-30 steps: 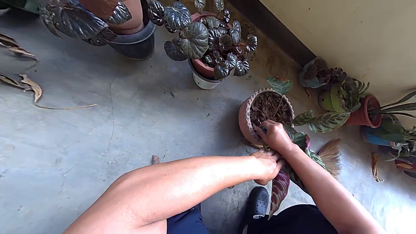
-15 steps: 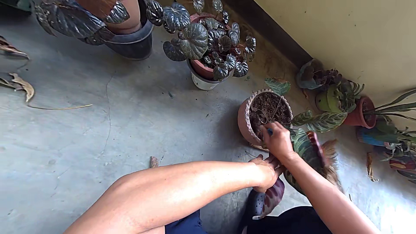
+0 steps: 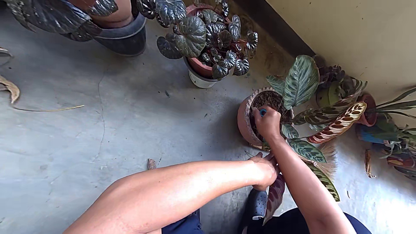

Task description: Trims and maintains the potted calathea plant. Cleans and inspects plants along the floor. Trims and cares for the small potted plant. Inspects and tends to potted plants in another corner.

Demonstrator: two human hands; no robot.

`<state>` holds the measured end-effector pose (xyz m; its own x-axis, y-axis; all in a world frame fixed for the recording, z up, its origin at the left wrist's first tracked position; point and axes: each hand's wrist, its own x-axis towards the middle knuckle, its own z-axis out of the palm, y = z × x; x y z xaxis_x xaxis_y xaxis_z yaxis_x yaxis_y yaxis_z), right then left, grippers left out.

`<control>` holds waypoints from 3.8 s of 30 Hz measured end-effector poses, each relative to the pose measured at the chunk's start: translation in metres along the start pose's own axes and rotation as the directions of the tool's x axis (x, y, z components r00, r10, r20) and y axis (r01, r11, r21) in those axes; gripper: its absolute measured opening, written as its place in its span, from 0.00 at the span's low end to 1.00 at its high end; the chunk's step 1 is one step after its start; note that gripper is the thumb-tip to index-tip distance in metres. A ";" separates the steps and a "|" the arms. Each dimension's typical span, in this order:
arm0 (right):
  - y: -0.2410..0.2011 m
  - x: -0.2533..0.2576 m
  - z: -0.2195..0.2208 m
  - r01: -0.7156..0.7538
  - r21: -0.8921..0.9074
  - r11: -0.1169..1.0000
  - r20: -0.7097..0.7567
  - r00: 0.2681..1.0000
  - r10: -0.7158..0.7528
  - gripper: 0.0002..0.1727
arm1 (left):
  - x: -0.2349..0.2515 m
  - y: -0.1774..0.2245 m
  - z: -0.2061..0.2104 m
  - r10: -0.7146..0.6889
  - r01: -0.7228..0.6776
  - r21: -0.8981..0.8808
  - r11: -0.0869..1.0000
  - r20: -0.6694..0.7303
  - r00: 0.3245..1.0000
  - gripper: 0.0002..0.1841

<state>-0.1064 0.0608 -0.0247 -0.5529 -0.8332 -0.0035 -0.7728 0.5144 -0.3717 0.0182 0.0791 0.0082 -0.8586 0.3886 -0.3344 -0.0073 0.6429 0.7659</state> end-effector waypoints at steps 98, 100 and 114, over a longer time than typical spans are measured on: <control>0.004 0.044 -0.235 0.248 -0.044 0.968 0.017 0.969 -0.247 0.18 | -0.031 -0.080 0.009 0.033 0.051 0.169 0.984 -0.461 0.887 0.15; 0.041 0.035 -0.270 0.228 0.123 0.966 -0.115 0.970 -0.214 0.17 | -0.018 -0.081 0.031 0.049 0.005 0.188 0.982 -0.280 0.959 0.16; 0.211 -0.049 -0.152 -0.303 0.200 0.932 0.010 0.952 0.307 0.20 | 0.115 -0.027 -0.036 -0.137 0.440 0.710 0.549 -0.443 0.886 0.25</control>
<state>-0.2897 0.2413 0.0376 -0.7603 -0.6369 -0.1272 -0.4902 0.6913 -0.5308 -0.0988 0.0826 -0.0312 -0.9868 -0.0366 -0.1578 -0.0182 0.9930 -0.1163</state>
